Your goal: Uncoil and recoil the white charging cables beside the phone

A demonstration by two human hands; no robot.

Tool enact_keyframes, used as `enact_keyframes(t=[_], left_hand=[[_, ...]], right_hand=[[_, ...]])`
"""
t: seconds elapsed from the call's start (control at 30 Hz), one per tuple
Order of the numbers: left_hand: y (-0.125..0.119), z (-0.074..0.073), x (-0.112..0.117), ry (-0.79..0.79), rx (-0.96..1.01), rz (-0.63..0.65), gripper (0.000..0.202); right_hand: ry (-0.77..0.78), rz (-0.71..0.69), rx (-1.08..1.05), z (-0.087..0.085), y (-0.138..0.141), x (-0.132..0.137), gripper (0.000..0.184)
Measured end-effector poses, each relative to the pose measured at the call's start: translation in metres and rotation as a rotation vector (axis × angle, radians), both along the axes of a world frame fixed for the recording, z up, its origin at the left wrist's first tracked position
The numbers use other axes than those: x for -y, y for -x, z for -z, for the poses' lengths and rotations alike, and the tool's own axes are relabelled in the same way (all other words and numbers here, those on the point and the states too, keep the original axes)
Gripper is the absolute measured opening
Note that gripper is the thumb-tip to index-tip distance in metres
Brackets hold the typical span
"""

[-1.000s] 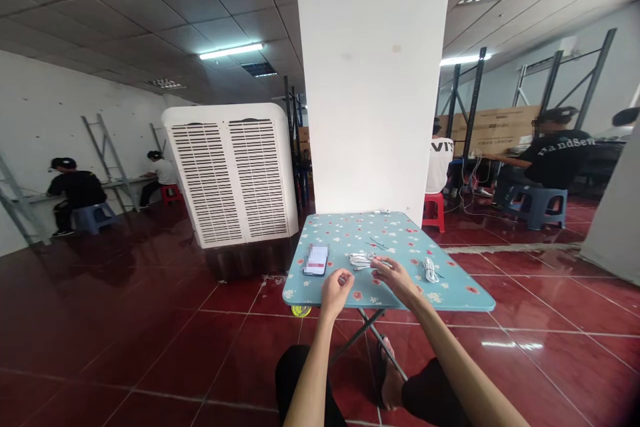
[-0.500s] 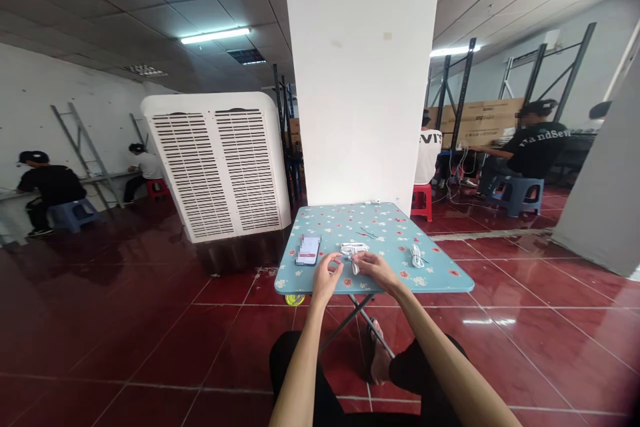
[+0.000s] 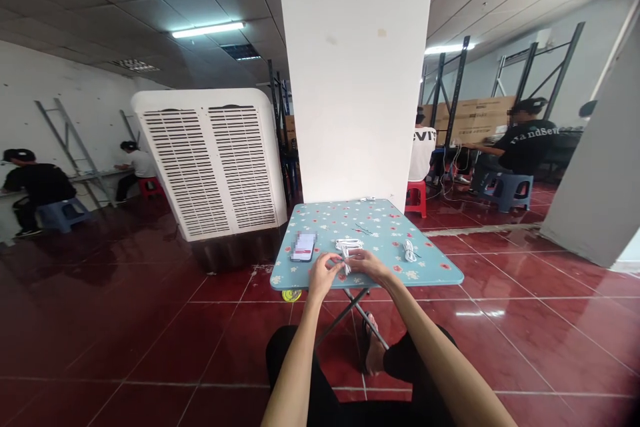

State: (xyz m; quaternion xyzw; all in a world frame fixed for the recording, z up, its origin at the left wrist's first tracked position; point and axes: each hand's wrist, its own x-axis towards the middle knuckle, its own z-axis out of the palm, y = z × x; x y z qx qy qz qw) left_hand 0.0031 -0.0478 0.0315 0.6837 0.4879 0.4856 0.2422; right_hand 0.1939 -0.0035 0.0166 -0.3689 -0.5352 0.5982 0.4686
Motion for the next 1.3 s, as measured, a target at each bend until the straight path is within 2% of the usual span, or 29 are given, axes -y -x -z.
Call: enact_keyframes(t=[0.17, 0.33, 0.6, 0.8, 0.97, 1.3], left_hand=[[0.001, 0.006, -0.008, 0.011, 0.039, -0.002, 0.028], [0.004, 0.007, -0.013, 0.036, 0.072, -0.015, 0.031], [0.003, 0.003, -0.017, 0.197, 0.115, -0.001, 0.03], [0.006, -0.011, -0.017, 0.361, 0.168, 0.118, 0.024], [0.013, -0.023, -0.013, 0.44, 0.188, 0.192, 0.025], [0.021, -0.026, -0.016, 0.505, 0.171, 0.317, 0.039]], right_hand=[[-0.001, 0.031, 0.038, -0.008, 0.004, 0.006, 0.052], [-0.093, 0.092, 0.104, -0.017, 0.01, 0.016, 0.046], [-0.184, 0.054, 0.207, -0.017, 0.003, 0.016, 0.043], [-0.165, -0.046, 0.186, -0.014, -0.005, 0.015, 0.04], [-0.154, -0.068, 0.145, -0.013, -0.006, 0.016, 0.038], [-0.09, -0.106, 0.09, -0.015, -0.011, 0.019, 0.036]])
